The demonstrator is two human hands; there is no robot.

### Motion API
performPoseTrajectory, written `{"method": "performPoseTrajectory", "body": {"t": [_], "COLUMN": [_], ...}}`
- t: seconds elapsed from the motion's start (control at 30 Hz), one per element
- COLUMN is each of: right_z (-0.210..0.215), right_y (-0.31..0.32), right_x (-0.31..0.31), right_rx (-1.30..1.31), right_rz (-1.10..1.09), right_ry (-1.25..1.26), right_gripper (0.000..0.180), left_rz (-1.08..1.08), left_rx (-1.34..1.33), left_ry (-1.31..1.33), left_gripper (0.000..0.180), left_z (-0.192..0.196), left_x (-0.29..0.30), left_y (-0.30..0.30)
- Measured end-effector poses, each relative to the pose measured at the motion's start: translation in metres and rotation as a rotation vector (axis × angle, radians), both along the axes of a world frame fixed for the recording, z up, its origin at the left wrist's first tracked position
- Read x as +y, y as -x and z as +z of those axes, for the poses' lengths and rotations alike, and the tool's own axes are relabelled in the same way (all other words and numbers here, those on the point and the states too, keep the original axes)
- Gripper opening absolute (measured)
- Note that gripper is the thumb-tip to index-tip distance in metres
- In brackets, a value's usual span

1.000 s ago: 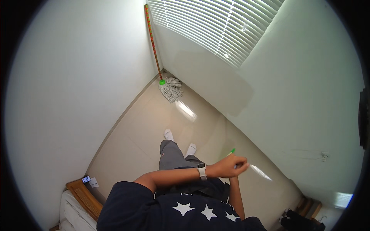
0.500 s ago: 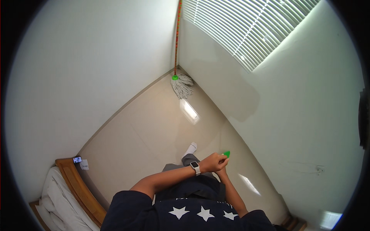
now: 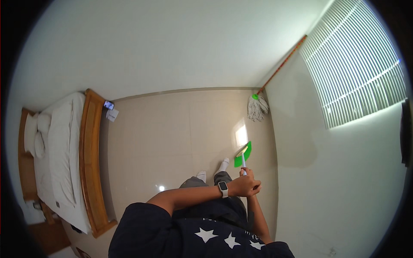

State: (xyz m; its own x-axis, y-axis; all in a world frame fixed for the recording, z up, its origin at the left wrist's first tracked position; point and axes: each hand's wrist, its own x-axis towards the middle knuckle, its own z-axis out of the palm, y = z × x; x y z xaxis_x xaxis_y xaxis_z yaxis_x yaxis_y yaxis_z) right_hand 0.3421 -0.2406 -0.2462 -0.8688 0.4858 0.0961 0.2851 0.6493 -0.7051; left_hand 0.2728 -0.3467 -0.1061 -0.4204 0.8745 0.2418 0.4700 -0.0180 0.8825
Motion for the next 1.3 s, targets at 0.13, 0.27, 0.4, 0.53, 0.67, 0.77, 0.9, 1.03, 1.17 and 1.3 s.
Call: {"method": "performPoseTrajectory", "body": {"t": [0.13, 0.27, 0.4, 0.53, 0.67, 0.77, 0.9, 1.03, 1.17, 1.3], "right_z": [-0.005, 0.021, 0.029, 0.158, 0.206, 0.218, 0.200, 0.228, 0.224, 0.198], "right_y": [0.010, 0.024, 0.020, 0.051, 0.041, 0.030, 0.018, 0.013, 0.006, -0.004], "right_x": [0.007, 0.027, 0.066, 0.030, 0.028, 0.028, 0.032, 0.025, 0.022, 0.010], "right_rx": [0.101, -0.003, 0.175, 0.178, -0.092, -0.240, -0.290, -0.299, -0.299, -0.432], "right_rz": [0.044, 0.176, 0.367, 0.425, 0.415, 0.493, 0.746, 0.834, 1.084, 1.070], "right_ry": [-0.046, -0.009, 0.093, 0.000, 0.462, 0.628, 0.754, 0.883, 0.889, 1.030], "right_gripper": [0.016, 0.014, 0.017, 0.024, 0.035, 0.032, 0.019, 0.011, 0.011, 0.021], "left_rz": [-0.053, -0.132, -0.007, 0.538, 0.555, 0.561, 0.701, 0.920, 1.077, 1.233], "left_rx": [0.133, -0.274, -0.570, -0.505, -0.337, -0.627, -0.322, -0.413, -0.458, -0.590], "left_ry": [0.075, -0.093, -0.317, -0.094, 0.188, -0.079, 0.021, 0.286, 0.535, 0.707], "left_gripper": [0.032, 0.036, 0.033, 0.022, 0.033, 0.030, 0.014, 0.016, 0.037, 0.058], "left_z": [0.036, 0.042, 0.027, -0.049, -0.077, -0.044, -0.116, -0.113, -0.111, -0.125], "left_x": [-0.010, -0.012, 0.000, -0.020, -0.039, -0.025, -0.002, -0.019, -0.037, -0.054], "left_y": [0.018, 0.030, 0.045, 0.054, 0.023, -0.021, -0.059, -0.098, -0.141, -0.176]}}
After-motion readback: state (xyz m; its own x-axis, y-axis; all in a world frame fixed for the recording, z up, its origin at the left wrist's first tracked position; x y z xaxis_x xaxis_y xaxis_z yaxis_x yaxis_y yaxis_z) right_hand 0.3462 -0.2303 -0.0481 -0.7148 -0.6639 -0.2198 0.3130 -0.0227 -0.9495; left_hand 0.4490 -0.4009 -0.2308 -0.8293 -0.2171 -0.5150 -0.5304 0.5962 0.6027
